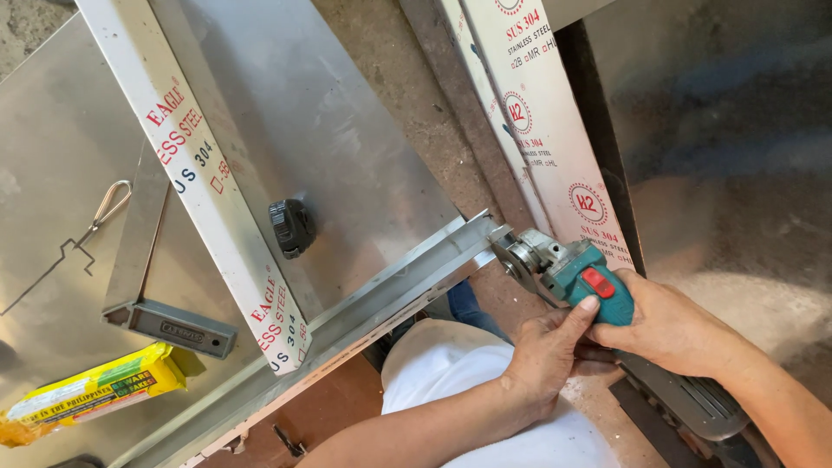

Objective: The person is measuring, marking, and cutting a stainless steel profile using a square, a scribe, and an angle grinder.

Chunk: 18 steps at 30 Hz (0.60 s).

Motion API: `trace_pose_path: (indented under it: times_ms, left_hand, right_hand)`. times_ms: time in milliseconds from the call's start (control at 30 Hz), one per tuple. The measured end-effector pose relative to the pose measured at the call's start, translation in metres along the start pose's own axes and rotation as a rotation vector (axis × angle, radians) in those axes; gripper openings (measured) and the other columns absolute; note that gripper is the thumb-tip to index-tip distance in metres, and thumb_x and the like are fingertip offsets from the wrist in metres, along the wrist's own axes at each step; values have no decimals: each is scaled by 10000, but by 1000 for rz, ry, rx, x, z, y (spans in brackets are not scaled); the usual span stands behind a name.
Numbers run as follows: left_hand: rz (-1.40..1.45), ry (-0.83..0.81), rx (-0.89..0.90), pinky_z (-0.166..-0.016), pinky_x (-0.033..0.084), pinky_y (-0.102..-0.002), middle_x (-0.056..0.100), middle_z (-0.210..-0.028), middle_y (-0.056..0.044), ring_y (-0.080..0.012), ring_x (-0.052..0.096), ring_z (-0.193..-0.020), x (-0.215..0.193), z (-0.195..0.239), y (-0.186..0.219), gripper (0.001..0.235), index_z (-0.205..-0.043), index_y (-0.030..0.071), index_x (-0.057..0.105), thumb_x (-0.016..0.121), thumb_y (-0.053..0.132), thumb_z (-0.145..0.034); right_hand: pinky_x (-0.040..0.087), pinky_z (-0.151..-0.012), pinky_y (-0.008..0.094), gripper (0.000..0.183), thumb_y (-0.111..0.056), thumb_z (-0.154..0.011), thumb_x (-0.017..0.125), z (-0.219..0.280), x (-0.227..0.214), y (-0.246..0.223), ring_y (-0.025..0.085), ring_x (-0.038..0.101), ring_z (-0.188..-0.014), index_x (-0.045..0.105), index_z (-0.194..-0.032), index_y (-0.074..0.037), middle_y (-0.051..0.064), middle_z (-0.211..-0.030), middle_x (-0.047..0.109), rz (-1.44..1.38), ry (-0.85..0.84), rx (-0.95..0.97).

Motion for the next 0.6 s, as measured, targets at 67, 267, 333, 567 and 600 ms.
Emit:
trace_pose_path:
  times_ms: [67,267,333,567,600]
  left_hand:
    - [10,-11,7,-805,638,-331,712,-987,-133,-216,720,-856,-2,-1,-2,531,-1143,-43,652,646,476,-1028]
    - [-26,11,-6,-810,638,-329,720,-998,-132,-219,729,-852,-4,-5,-7,574,-1150,-50,658,649,508,-1016]
    - [-30,11,0,-798,636,-337,716,-986,-137,-223,725,-838,-5,-7,-8,581,-1143,-57,660,657,509,-1013]
    - [-16,0,-11,-798,633,-342,714,-969,-126,-217,721,-824,-4,-4,-6,563,-1125,-37,662,670,512,-1000]
    - [-16,0,-11,-798,633,-342,714,-969,-126,-217,721,-824,-5,-4,-6,563,-1125,-37,662,670,512,-1000]
  right_hand:
    - [579,-859,366,647,-353,-721,895,0,2,1,235,706,-944,609,-1245,-102,126,-1021,736,-13,5,-10]
    - [594,-839,369,661,-359,-743,873,5,2,-2,238,713,-939,577,-1270,-91,127,-1037,733,8,34,-1]
    - [592,-840,368,661,-362,-743,875,6,3,-3,237,712,-940,585,-1271,-91,125,-1038,734,10,42,7]
    - [583,-854,375,678,-376,-724,896,6,4,-2,237,701,-948,595,-1261,-92,118,-1043,729,26,49,39]
    - [583,-854,375,678,-376,-724,896,4,5,0,237,701,-948,595,-1261,-92,118,-1043,729,26,49,39]
Point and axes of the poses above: each hand's wrist, its own z-axis away from the middle knuckle, its own x-axis out of the palm, y = z × x, the point moved 1 cm from there along -z, towards the middle knuckle
